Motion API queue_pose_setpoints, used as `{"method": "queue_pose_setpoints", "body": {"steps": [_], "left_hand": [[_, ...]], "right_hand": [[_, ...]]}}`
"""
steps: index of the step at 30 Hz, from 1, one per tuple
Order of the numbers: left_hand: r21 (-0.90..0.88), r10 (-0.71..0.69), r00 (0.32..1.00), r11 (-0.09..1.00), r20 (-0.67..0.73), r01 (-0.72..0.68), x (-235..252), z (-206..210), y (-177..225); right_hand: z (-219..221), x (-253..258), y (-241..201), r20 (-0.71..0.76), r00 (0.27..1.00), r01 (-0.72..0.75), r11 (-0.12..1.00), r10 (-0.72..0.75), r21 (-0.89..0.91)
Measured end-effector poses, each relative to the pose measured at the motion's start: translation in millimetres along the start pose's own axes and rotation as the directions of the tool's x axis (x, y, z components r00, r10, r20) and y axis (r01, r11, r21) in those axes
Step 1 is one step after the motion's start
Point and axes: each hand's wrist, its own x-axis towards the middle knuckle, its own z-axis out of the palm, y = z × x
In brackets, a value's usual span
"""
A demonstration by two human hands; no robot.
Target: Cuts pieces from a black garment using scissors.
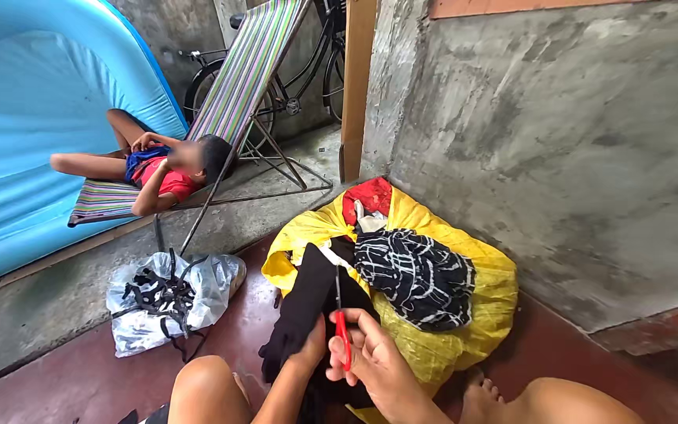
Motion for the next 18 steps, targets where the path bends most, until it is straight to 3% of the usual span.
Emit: {"method": "queue_pose_setpoints", "body": {"steps": [2, 4, 7, 11, 18], "left_hand": [[-0.024, -0.050, 0.996, 0.999, -0.075, 0.048, 3.9, 3.4, 10.2], [-0.277, -0.184, 0.950, 0.954, -0.254, 0.111, 10.3, 13.2, 13.8], [-0.614, -0.320, 0.920, 0.780, -0.226, 0.121, 14.0, 16.9, 17.2], [-0.680, -0.257, 0.953, 0.728, -0.161, 0.082, 16.2, 9.3, 4.7], [-0.785, -0.328, 0.930, 0.615, -0.167, 0.075, 22.5, 8.7, 14.1]], "right_hand": [[6.1, -5.9, 5.3, 0.049, 0.998, -0.028, 0.998, 0.031, -0.056], [9.6, -8.5, 12.6, 0.067, 0.996, -0.054, 0.994, 0.060, -0.090], [10.7, -8.6, 17.5, 0.064, 0.995, -0.075, 0.991, 0.082, -0.115], [10.0, -8.6, 19.1, 0.052, 0.996, -0.068, 0.986, 0.077, -0.154], [10.3, -9.1, 18.8, 0.054, 0.995, -0.071, 0.978, 0.084, -0.198]]}}
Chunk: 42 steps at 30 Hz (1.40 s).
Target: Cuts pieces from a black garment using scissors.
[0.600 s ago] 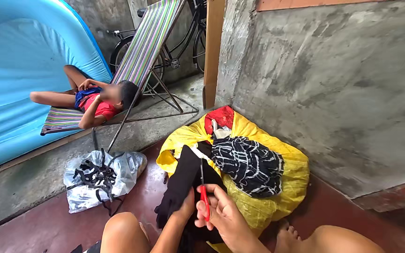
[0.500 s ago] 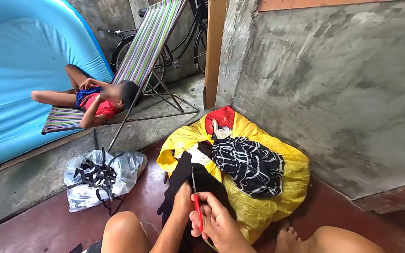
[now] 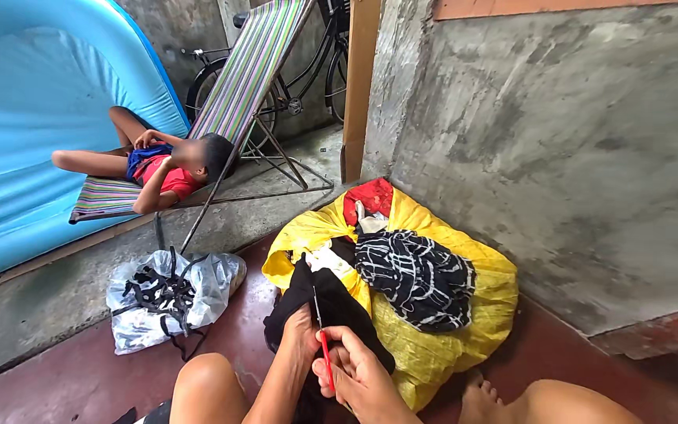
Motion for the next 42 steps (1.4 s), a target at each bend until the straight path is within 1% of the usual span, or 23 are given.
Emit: {"method": "queue_pose_setpoints", "body": {"steps": [2, 4, 6, 8, 10, 14, 17, 20, 22, 24, 28, 30, 34, 35, 37, 39, 42], "left_hand": [[-0.028, -0.028, 0.999, 0.999, 0.046, 0.030, -3.4, -0.7, 2.0], [-0.012, -0.077, 0.997, 0.997, 0.022, 0.077, -11.4, 4.2, 6.1], [-0.043, -0.164, 0.987, 0.986, 0.005, 0.164, -15.0, 7.2, 10.2], [-0.088, -0.241, 0.967, 0.965, 0.078, 0.248, -15.2, 4.2, 12.0], [-0.076, -0.271, 0.950, 0.956, 0.153, 0.285, -14.9, 0.7, 12.1], [0.044, -0.220, 0.954, 0.975, 0.203, 0.216, -8.7, -5.2, 9.4], [0.089, -0.201, 0.959, 0.978, 0.200, 0.187, -4.8, -5.3, 9.4], [0.102, -0.195, 0.958, 0.979, 0.210, 0.177, -4.6, -5.9, 9.1], [0.119, -0.220, 0.945, 0.973, 0.244, 0.196, -3.7, -10.3, 7.5], [0.128, -0.235, 0.941, 0.969, 0.245, 0.209, -4.4, -11.7, 5.7], [0.104, -0.198, 0.949, 0.979, 0.246, 0.177, -6.5, -9.1, 4.0], [0.119, -0.207, 0.945, 0.976, 0.255, 0.181, -6.8, -8.4, 4.6], [0.132, -0.211, 0.931, 0.975, 0.298, 0.179, -6.9, -12.2, 2.8], [0.140, -0.196, 0.922, 0.978, 0.333, 0.158, -7.3, -12.8, 2.4], [0.158, -0.195, 0.920, 0.976, 0.341, 0.149, -6.7, -13.0, 0.5], [0.154, -0.237, 0.915, 0.969, 0.326, 0.195, -2.5, -16.0, -1.2], [0.160, -0.232, 0.900, 0.970, 0.369, 0.184, 0.5, -15.4, -1.0]], "right_hand": [[0.6, -0.4, 0.3, 0.005, 1.000, 0.014, 1.000, -0.014, -0.018], [1.1, -0.9, 0.4, 0.011, 0.999, 0.038, 0.999, -0.038, -0.032], [1.9, -1.4, -1.1, 0.016, 0.998, 0.056, 0.998, -0.056, -0.018], [2.9, -1.8, -3.7, 0.020, 0.998, 0.067, 0.997, -0.068, 0.026], [3.8, -1.1, -6.7, 0.029, 0.997, 0.064, 0.995, -0.067, 0.082], [1.3, 0.5, -11.3, 0.055, 0.997, 0.046, 0.985, -0.056, 0.165], [-0.8, 1.7, -10.8, 0.069, 0.995, 0.053, 0.981, -0.067, 0.188], [-1.8, 2.5, -8.3, 0.069, 0.993, 0.077, 0.978, -0.091, 0.192], [-1.6, 3.2, -7.1, 0.054, 0.993, 0.096, 0.979, -0.107, 0.177], [-1.7, 3.8, -6.4, 0.041, 0.993, 0.105, 0.981, -0.113, 0.164], [0.6, 2.4, -7.8, 0.005, 0.995, 0.102, 0.986, -0.103, 0.136], [2.7, 1.3, -9.5, -0.012, 0.995, 0.099, 0.985, -0.098, 0.144], [0.7, 3.8, -9.4, 0.003, 0.992, 0.121, 0.972, -0.124, 0.201], [-0.9, 5.1, -10.1, 0.002, 0.991, 0.129, 0.969, -0.132, 0.212], [-3.1, 7.5, -10.4, -0.005, 0.990, 0.140, 0.963, -0.142, 0.229], [-4.7, 8.3, -11.1, -0.001, 0.991, 0.133, 0.965, -0.137, 0.224], [-6.9, 8.2, -10.0, 0.005, 0.991, 0.127, 0.971, -0.131, 0.202]]}}
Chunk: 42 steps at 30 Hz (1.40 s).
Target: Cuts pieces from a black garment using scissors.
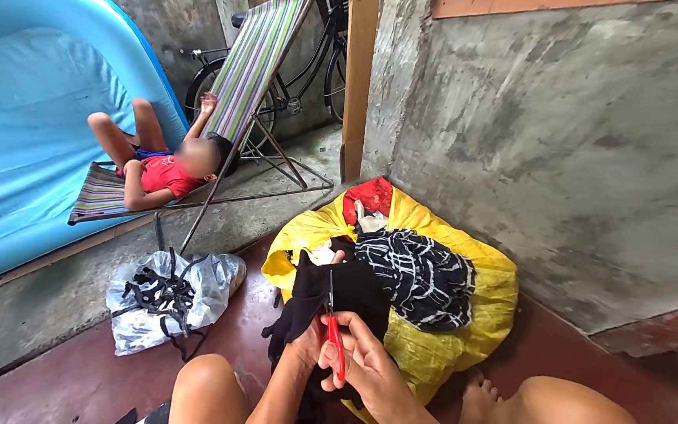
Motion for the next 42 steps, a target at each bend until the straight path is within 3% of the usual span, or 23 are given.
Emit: {"method": "queue_pose_setpoints", "body": {"steps": [2, 6, 10, 14, 21, 32, 34, 36, 39, 40, 42], "left_hand": [[0.011, 0.013, 0.995, 1.000, 0.097, -0.014, 1.4, 0.7, 2.1], [0.028, -0.021, 0.999, 0.999, -0.035, 0.022, -1.6, 6.9, 0.1], [0.073, -0.013, 0.999, 0.997, 0.052, 0.009, 6.7, 3.2, 2.3], [0.056, -0.031, 0.998, 0.998, -0.046, 0.033, 2.7, 7.8, -0.7], [0.093, -0.085, 0.996, 0.992, 0.042, 0.081, 2.8, 0.5, -1.7], [0.089, -0.084, 0.996, 0.993, 0.039, 0.081, 4.3, -2.7, -3.1], [0.160, -0.076, 0.997, 0.985, 0.033, 0.070, 6.3, -0.7, -0.5], [0.351, -0.021, 1.000, 0.936, 0.005, 0.018, 10.6, 6.4, 5.2], [0.709, 0.127, 0.991, 0.696, 0.031, -0.111, 6.7, 11.8, 13.0], [0.758, 0.209, 0.978, 0.642, -0.029, -0.115, 4.0, 14.7, 12.5], [0.745, 0.368, 0.909, 0.658, -0.193, -0.108, 2.1, 22.7, 9.6]], "right_hand": [[-1.4, -0.1, 1.3, -0.003, 1.000, 0.007, 1.000, -0.007, -0.006], [-1.9, -1.8, 1.3, -0.020, 1.000, 0.016, 0.999, -0.016, -0.036], [-0.3, -3.5, 0.3, -0.063, 0.998, -0.011, 0.998, 0.008, -0.058], [-3.5, -1.7, -3.1, -0.043, 0.999, -0.029, 0.999, 0.028, -0.028], [-3.7, -2.3, -6.1, -0.072, 0.997, -0.034, 0.998, 0.030, -0.049], [-6.4, -2.8, -8.9, -0.041, 0.998, -0.055, 0.998, 0.055, 0.010], [-6.8, -3.4, -9.6, -0.064, 0.996, -0.061, 0.998, 0.061, 0.002], [-7.1, -3.8, -11.9, -0.076, 0.995, -0.068, 0.998, 0.068, -0.006], [-6.3, -6.5, -13.2, -0.067, 0.993, -0.103, 0.995, 0.101, -0.014], [-5.7, -7.8, -11.5, -0.059, 0.991, -0.121, 0.993, 0.120, -0.017], [-3.2, -9.6, -7.2, -0.050, 0.987, -0.155, 0.988, 0.153, -0.024]]}}
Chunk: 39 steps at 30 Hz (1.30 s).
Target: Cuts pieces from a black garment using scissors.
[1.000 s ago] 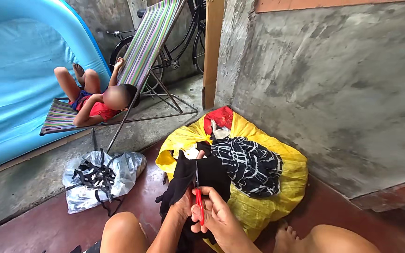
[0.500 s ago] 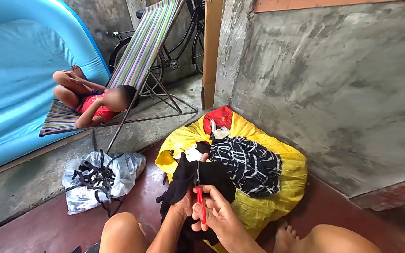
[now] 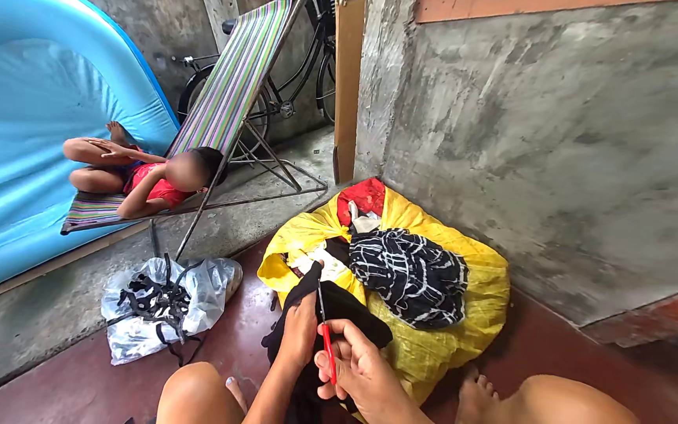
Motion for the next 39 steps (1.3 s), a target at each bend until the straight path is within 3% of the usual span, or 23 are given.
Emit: {"method": "queue_pose_setpoints", "body": {"steps": [3, 5, 8, 17, 20, 32, 36, 39], "left_hand": [[-0.309, -0.098, 0.983, 0.950, -0.155, 0.046, 0.8, 6.7, 5.7], [-0.517, -0.145, 0.988, 0.851, -0.058, 0.095, 3.9, 4.7, 2.9], [-0.628, -0.163, 0.987, 0.767, 0.004, 0.130, 4.1, 7.6, 2.9], [-0.589, 0.027, 0.962, 0.795, 0.271, 0.144, 6.6, -2.2, 0.9], [-0.569, 0.091, 0.916, 0.807, 0.390, 0.162, 10.3, -7.1, -3.1], [-0.280, 0.249, 0.889, 0.949, 0.384, -0.145, 12.5, -12.2, -9.0], [-0.239, 0.154, 0.956, 0.967, 0.250, -0.093, 5.5, -12.2, -4.6], [-0.269, 0.255, 0.895, 0.950, 0.367, -0.161, 13.9, -16.0, -9.9]], "right_hand": [[4.5, -0.4, 3.3, 0.007, 1.000, -0.029, 1.000, 0.029, -0.010], [6.7, 0.5, 4.4, 0.004, 1.000, -0.029, 1.000, 0.029, -0.005], [8.5, 3.5, 7.1, -0.011, 1.000, 0.000, 1.000, 0.000, -0.005], [8.8, 8.4, 4.7, 0.042, 0.998, 0.052, 0.997, -0.054, 0.049], [7.0, 8.4, 2.7, 0.078, 0.994, 0.064, 0.993, -0.072, 0.096], [7.2, 2.3, -6.6, 0.054, 0.998, 0.015, 0.988, -0.023, 0.153], [3.9, 1.3, -7.4, 0.149, 0.989, -0.036, 0.979, 0.006, 0.202], [3.2, -0.2, -8.0, 0.177, 0.984, -0.046, 0.972, 0.005, 0.229]]}}
